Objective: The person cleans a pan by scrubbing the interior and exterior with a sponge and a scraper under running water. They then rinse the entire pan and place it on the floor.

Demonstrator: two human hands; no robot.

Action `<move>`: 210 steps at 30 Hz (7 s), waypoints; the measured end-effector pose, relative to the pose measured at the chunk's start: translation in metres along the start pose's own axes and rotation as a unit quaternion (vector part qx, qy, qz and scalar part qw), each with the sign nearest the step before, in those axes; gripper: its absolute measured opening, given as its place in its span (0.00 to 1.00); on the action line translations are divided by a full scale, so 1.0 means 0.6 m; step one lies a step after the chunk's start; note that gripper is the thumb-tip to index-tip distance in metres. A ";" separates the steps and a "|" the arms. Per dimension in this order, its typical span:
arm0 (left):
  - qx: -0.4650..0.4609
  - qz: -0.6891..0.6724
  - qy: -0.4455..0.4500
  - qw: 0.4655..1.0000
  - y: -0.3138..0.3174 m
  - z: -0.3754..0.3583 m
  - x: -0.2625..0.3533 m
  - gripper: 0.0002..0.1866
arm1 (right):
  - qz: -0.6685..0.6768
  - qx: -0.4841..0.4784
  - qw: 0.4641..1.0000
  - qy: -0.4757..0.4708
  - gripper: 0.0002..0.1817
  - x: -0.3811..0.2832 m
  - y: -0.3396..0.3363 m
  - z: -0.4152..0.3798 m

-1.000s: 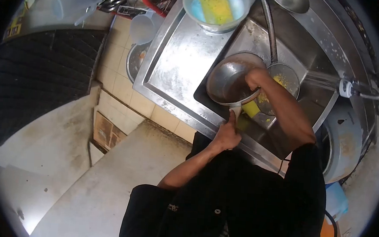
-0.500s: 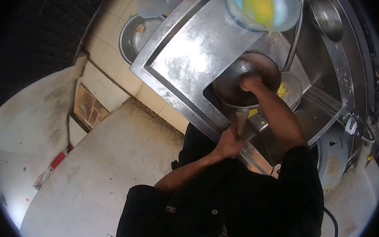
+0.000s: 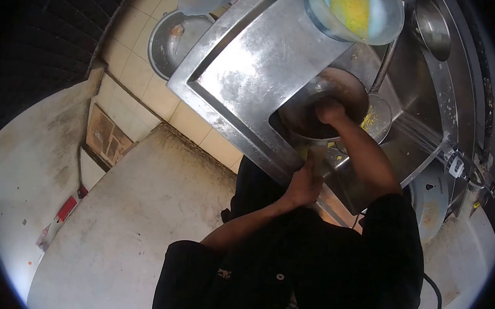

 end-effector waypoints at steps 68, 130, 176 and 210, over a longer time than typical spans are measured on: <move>-0.173 -0.030 -0.257 0.950 -0.052 -0.022 -0.029 0.05 | 0.414 0.101 0.904 0.018 0.16 0.263 -0.117 -0.171; -0.165 0.162 0.025 0.973 0.136 -0.109 0.076 0.09 | 0.695 0.352 0.622 0.076 0.23 0.225 0.044 -0.652; 0.200 0.616 0.155 0.746 -0.197 -0.093 0.025 0.13 | 0.482 0.363 0.782 -0.156 0.19 0.034 -0.444 -0.299; -0.053 0.414 0.435 0.798 0.299 0.378 0.343 0.22 | 0.525 0.774 0.266 0.233 0.27 0.492 0.274 -0.565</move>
Point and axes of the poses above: each hand's wrist, its own z-axis towards the middle knuckle, its own y-axis out of the palm, x = y × z, the point moved 8 cm from there along z, towards the middle knuckle, and after that the axes turned 4 degrees about z, right-handed, at the moved point
